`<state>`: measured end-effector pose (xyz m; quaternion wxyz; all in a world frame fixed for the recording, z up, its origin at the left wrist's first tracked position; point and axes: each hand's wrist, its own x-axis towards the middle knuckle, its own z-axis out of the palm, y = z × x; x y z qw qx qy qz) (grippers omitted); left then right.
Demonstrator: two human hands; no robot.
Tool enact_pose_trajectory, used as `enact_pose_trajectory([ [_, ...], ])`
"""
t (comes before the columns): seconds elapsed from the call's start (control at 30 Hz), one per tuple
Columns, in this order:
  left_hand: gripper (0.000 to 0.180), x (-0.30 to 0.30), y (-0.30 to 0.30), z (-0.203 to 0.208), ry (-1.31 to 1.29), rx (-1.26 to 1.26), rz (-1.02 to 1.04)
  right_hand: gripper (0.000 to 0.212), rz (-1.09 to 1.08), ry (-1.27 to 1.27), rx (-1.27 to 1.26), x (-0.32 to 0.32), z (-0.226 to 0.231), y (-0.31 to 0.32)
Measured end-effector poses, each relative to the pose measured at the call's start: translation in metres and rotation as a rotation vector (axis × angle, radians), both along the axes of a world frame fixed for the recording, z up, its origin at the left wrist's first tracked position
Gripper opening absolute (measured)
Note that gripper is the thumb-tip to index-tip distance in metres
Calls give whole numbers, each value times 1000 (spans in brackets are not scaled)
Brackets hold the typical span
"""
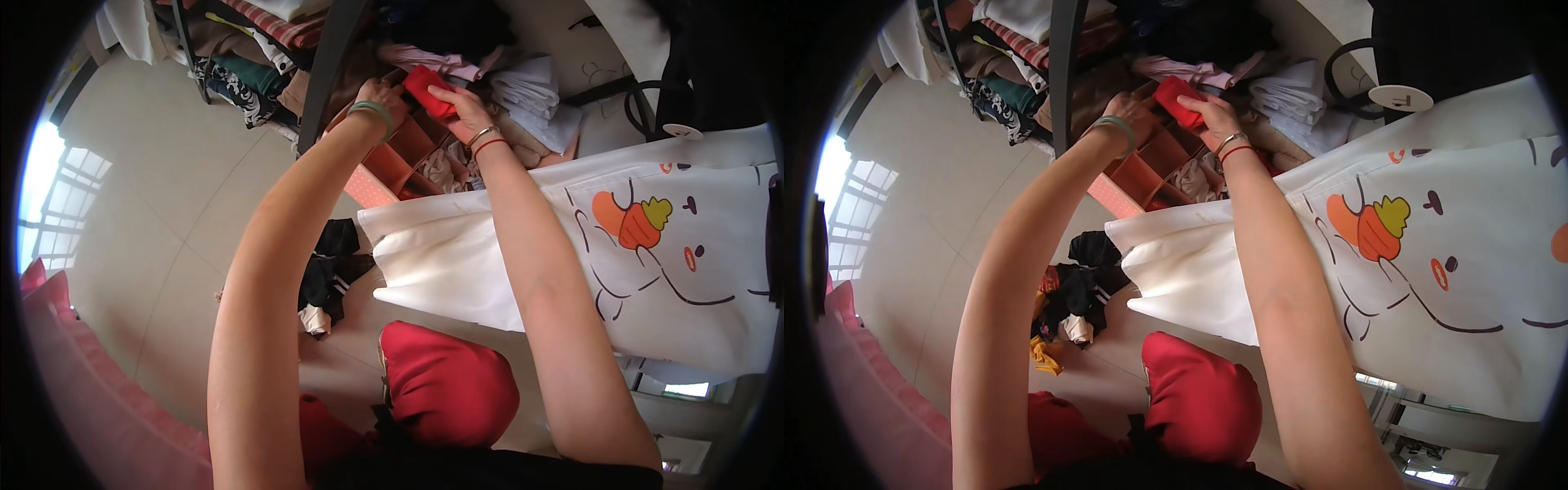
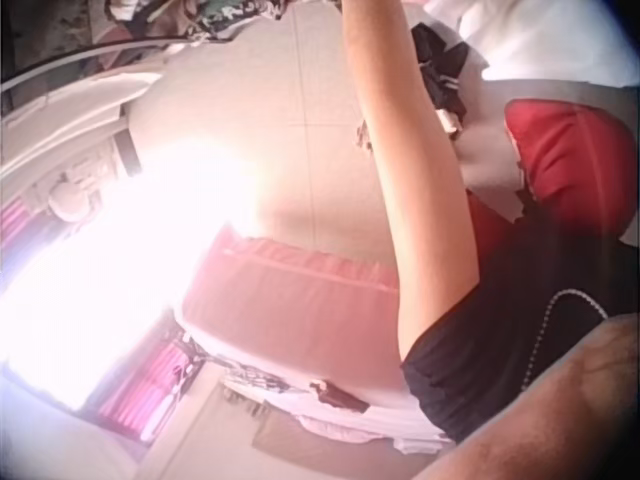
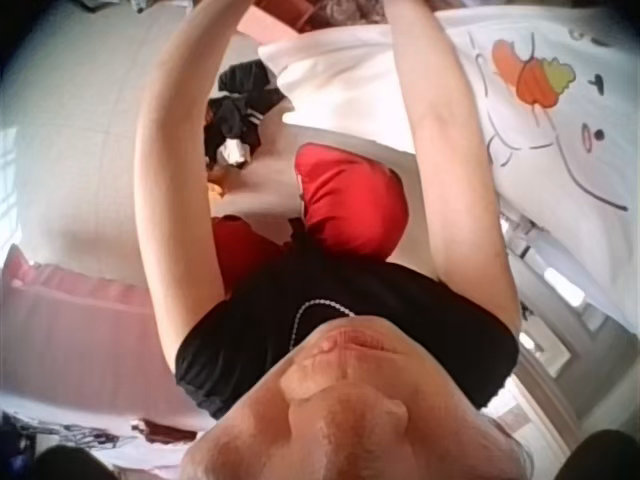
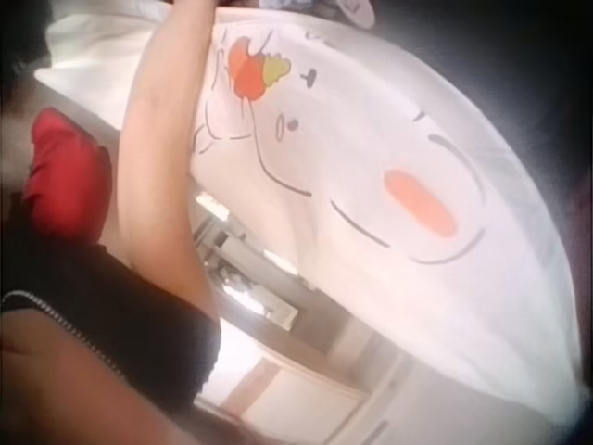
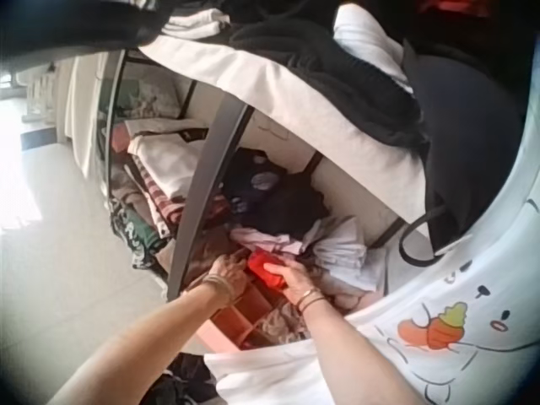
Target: The person sits on the floor and folds various small clothing items, including socks and underwear, one by one. They pick up each item from a pile, fold it into a compact shape, and place it into a pink fabric organizer box with multiple compartments.
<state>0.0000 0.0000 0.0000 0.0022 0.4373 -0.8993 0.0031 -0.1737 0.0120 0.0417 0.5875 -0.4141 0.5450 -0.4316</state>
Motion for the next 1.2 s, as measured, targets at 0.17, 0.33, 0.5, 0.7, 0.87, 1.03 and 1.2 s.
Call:
enact_pose_trajectory([
  [0.17, 38, 3, 5, 9, -60, 119, -45, 42, 103, -35, 28, 7, -3, -1],
  [0.33, 40, 13, 10, 0, 99, -9, -52, 41, 164, -16, 43, -2, -16, -8],
  [0.5, 43, 17, 10, -7, 41, -9, -83, 41, 206, 170, 60, -2, -19, -16],
  [0.7, 41, 3, 17, -4, -21, 41, -96, 39, 254, 497, -151, -18, -37, -27],
  [0.87, 43, 0, 28, -21, 162, 128, 70, 39, 310, 765, -214, -7, -30, -33],
  [1.03, 42, -8, 31, -17, 128, 132, 98, 44, 449, 935, -285, -14, -20, -44],
  [1.2, 45, 2, 32, -17, 233, 250, 103, 62, 457, 553, 60, -11, -12, -31],
])
